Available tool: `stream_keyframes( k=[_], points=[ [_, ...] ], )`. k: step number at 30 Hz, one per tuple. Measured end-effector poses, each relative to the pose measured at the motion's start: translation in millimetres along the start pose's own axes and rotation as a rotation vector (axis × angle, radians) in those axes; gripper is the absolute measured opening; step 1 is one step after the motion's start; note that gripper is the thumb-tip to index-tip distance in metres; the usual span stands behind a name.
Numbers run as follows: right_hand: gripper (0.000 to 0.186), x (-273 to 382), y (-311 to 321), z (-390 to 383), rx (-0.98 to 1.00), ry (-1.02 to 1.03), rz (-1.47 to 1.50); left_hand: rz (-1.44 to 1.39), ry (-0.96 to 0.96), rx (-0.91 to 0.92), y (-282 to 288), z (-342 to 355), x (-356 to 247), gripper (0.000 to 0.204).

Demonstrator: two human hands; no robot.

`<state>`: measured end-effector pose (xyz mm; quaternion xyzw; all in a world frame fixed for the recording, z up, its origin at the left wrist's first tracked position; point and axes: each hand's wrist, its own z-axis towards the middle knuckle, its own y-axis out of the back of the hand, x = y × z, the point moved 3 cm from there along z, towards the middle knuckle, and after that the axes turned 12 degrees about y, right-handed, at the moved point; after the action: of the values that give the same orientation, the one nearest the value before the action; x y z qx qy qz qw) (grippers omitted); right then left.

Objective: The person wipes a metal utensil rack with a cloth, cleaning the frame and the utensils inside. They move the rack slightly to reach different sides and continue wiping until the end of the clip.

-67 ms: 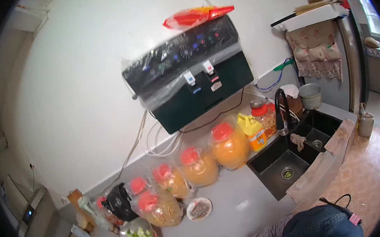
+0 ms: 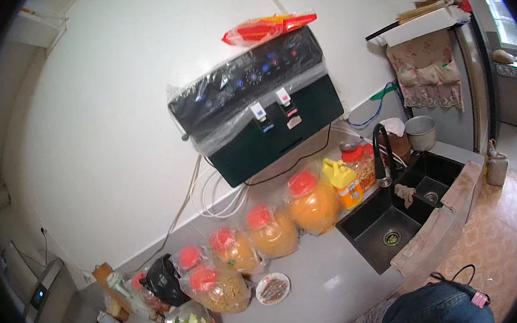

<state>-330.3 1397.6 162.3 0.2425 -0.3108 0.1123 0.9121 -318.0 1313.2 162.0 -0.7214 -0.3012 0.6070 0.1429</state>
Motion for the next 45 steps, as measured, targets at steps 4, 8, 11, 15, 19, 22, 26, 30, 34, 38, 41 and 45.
stream_keyframes(
  k=[4, 8, 11, 15, 19, 22, 26, 30, 34, 38, 41, 45],
  points=[
    [0.019, 16, -51, 17, 0.097, -0.018, 0.127, 0.020, -0.056, -0.072, 44, -19, -36, 0.031],
    [0.019, 26, -115, 31, 0.198, 0.024, 0.210, 0.000, -0.109, -0.134, 97, -38, -61, 0.032],
    [0.019, 47, -187, 21, 0.306, 0.114, 0.341, -0.076, -0.176, -0.253, 162, -76, -72, 0.032],
    [0.018, 61, -270, 32, 0.342, 0.096, 0.440, -0.171, -0.263, -0.385, 223, -138, -66, 0.033],
    [0.021, 50, -299, 73, 0.310, 0.017, 0.288, -0.192, -0.413, -0.533, 265, -138, -68, 0.029],
    [0.019, 77, -322, 76, 0.501, 0.207, 0.471, -0.193, -0.455, -0.681, 324, -140, -89, 0.025],
    [0.019, 68, -363, 117, 0.457, 0.206, 0.645, -0.116, -0.344, -0.638, 364, -124, -131, 0.031],
    [0.020, 23, -413, 187, 0.340, -0.004, 0.542, -0.084, -0.434, -0.727, 369, -91, -163, 0.035],
    [0.024, 33, -440, 175, 0.603, 0.265, 0.528, -0.176, -0.309, -0.849, 423, -87, -198, 0.025],
    [0.025, 26, -493, 195, 0.521, 0.229, 0.596, -0.272, -0.417, -0.861, 453, -82, -213, 0.022],
    [0.024, 1, -544, 233, 0.464, 0.026, 0.623, -0.261, -0.376, -0.881, 474, -63, -227, 0.029],
    [0.020, 5, -598, 239, 0.736, -0.117, 0.676, -0.243, -0.327, -0.817, 530, -54, -267, 0.029]
  ],
)
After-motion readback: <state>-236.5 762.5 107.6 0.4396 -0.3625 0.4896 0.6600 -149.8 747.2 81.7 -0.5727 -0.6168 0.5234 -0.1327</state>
